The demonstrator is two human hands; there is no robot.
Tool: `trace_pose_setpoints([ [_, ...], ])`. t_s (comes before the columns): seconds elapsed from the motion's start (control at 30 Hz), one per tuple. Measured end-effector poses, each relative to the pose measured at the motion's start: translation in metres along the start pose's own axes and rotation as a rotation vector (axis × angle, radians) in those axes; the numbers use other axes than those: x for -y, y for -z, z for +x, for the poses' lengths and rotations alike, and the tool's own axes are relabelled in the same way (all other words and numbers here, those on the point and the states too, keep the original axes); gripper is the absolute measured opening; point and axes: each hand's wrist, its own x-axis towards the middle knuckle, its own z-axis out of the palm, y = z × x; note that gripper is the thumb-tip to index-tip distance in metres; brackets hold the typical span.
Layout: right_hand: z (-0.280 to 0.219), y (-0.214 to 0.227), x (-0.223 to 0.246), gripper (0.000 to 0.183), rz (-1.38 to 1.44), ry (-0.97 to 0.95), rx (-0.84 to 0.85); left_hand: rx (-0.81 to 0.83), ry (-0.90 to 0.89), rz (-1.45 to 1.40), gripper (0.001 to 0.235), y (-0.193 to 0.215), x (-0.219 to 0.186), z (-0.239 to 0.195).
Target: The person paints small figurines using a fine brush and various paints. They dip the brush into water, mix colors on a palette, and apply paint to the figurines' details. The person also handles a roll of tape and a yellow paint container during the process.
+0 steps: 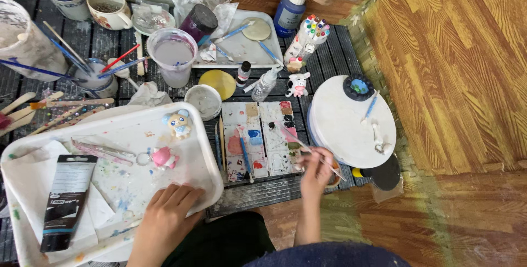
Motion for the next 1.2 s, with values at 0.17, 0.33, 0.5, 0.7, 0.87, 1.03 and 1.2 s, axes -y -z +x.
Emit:
trace_pose_setpoints([
  [0.17, 0.020, -0.080, 0.024, 0.010, 0.182, 0.002, 0.218, -0.078, 0.000, -0.038, 0.044, 0.005, -0.008, 0.001],
  [0.33, 0.053, -0.217, 0.079, 0.013, 0.190, 0.213, 0.546, -0.233, -0.145, -0.220, 0.044, 0.022, 0.002, -0.006],
  [0.5, 0.056, -0.355, 0.123, 0.015, -0.300, 0.416, 0.843, -0.372, -0.056, -0.237, 0.037, 0.046, 0.027, -0.034],
  [0.7, 0.051, -0.438, 0.094, 0.017, -0.427, 0.579, 0.985, -0.509, 0.171, 0.010, 0.033, 0.092, 0.057, -0.090],
  [0.87, 0.042, -0.462, 0.078, 0.018, -0.541, 0.555, 0.995, -0.637, 0.476, 0.204, 0.033, 0.125, 0.082, -0.120],
  [1.03, 0.049, -0.467, 0.066, 0.015, -0.511, 0.576, 1.086, -0.531, 0.531, 0.224, 0.037, 0.122, 0.089, -0.119],
  [1.2, 0.046, -0.467, 0.063, 0.016, -0.461, 0.451, 1.105, -0.513, 0.538, 0.171, 0.037, 0.114, 0.083, -0.111],
])
